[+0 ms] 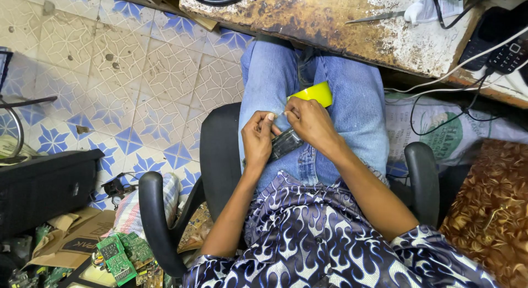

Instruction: Wrapping a remote control with yellow adhesive tape at a repair bench

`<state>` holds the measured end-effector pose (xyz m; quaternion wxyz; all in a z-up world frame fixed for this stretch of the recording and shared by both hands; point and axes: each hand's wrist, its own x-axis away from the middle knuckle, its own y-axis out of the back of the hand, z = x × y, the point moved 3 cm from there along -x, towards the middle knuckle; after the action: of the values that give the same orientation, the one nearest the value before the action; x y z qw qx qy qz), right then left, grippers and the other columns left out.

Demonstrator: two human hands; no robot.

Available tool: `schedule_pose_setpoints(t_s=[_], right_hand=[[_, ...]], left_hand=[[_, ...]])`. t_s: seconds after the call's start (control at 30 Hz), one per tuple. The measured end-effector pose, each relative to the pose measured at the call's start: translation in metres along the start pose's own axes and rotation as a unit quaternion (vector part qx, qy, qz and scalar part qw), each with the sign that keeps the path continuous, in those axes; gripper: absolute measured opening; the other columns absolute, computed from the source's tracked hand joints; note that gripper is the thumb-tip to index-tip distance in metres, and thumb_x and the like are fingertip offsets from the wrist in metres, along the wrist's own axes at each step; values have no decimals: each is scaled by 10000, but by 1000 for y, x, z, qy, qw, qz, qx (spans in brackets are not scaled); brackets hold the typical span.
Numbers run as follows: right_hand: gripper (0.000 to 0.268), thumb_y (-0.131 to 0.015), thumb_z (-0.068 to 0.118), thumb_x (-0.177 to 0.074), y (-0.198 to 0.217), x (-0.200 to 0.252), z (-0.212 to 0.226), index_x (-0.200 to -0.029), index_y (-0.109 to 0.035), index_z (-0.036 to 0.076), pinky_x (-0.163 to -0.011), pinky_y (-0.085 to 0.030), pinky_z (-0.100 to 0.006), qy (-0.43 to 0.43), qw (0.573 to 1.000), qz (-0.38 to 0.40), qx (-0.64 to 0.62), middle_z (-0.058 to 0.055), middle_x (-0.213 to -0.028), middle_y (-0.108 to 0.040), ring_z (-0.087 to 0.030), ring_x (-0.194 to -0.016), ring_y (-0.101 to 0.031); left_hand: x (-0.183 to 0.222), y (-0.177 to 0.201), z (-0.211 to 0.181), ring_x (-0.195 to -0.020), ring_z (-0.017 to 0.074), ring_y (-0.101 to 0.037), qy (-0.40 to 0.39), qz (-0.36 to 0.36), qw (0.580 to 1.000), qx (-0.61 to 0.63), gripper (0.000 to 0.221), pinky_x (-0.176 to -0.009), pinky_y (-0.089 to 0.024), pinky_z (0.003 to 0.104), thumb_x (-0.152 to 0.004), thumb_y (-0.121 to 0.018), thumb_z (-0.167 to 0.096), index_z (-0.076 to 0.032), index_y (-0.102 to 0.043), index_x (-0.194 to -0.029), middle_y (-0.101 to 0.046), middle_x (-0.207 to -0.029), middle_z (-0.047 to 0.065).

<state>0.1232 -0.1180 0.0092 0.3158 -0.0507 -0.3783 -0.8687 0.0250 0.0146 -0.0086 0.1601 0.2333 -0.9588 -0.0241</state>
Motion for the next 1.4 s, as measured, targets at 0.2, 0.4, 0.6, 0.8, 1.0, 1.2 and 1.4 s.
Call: schedule_pose_setpoints(t_s=[0.2, 0.4, 0.6, 0.8, 1.0, 1.2, 1.4], right_hand=[[112, -646, 132, -901, 23, 15, 2, -945, -740, 90, -571, -478, -422, -12, 999, 26, -23, -101, -537, -592, -308, -545, -620], [149, -585, 166, -1004, 45, 18, -14, -1084, -660, 65, -607, -448, -401, 36, 989, -59, -130, -132, -645, -630, -278, -601, -587], [48, -643, 21, -1022, 83, -5, -18, -1055, -633, -11, -794, -491, -474, 189, 949, -253, 21, -173, -902, -571, -399, -860, -606], [138, -713, -123, -946, 129, -36, -16, -1026, -656, -26, -784, -448, -398, 223, 894, -361, 145, -153, -1009, -585, -305, -954, -533], [219, -755, -127, -931, 135, -29, -17, -1117, -735, -13, -873, -422, -399, 219, 871, -416, 143, -125, -1057, -568, -285, -999, -465], [181, -659, 142, -1067, 103, -4, 29, -1191, -730, 31, -806, -490, -419, 242, 940, -229, -72, -147, -969, -621, -301, -873, -610], [110, -795, 90, -870, 59, -7, 24, -961, -740, 64, -722, -496, -387, 221, 964, -69, -131, -116, -834, -645, -282, -805, -631]], left_hand=[[-1, 0, 6, -442, 111, -609, -1, -1, 999, 41, 169, -446, -451, 187, -1066, -528, -165, -76, -671, -1045, -697, -584, 101], [0, 0, 2, -482, 115, -634, -17, 38, 995, 96, 295, -467, -470, 179, -1082, -438, -153, -52, -615, -1295, -668, -614, 95], [-3, 3, 5, -454, 110, -619, -30, 70, 990, 118, 340, -451, -483, 180, -1080, -421, -92, -49, -599, -1366, -666, -599, 96], [5, 2, -24, -506, 76, -541, -39, 80, 992, 92, 405, -515, -434, 218, -1062, -499, -314, -81, -612, -1372, -654, -624, 64], [6, -2, -25, -465, 67, -522, -34, 110, 987, 111, 462, -474, -419, 197, -1044, -520, -380, -84, -593, -1391, -641, -607, 72], [6, -10, -9, -435, 126, -622, -53, 152, 971, 176, 378, -441, -492, 205, -1064, -472, -117, -55, -563, -1426, -653, -604, 101], [10, -11, -18, -432, 107, -610, -60, 168, 966, 186, 404, -434, -462, 186, -1057, -485, -128, -58, -547, -1450, -648, -598, 81]])
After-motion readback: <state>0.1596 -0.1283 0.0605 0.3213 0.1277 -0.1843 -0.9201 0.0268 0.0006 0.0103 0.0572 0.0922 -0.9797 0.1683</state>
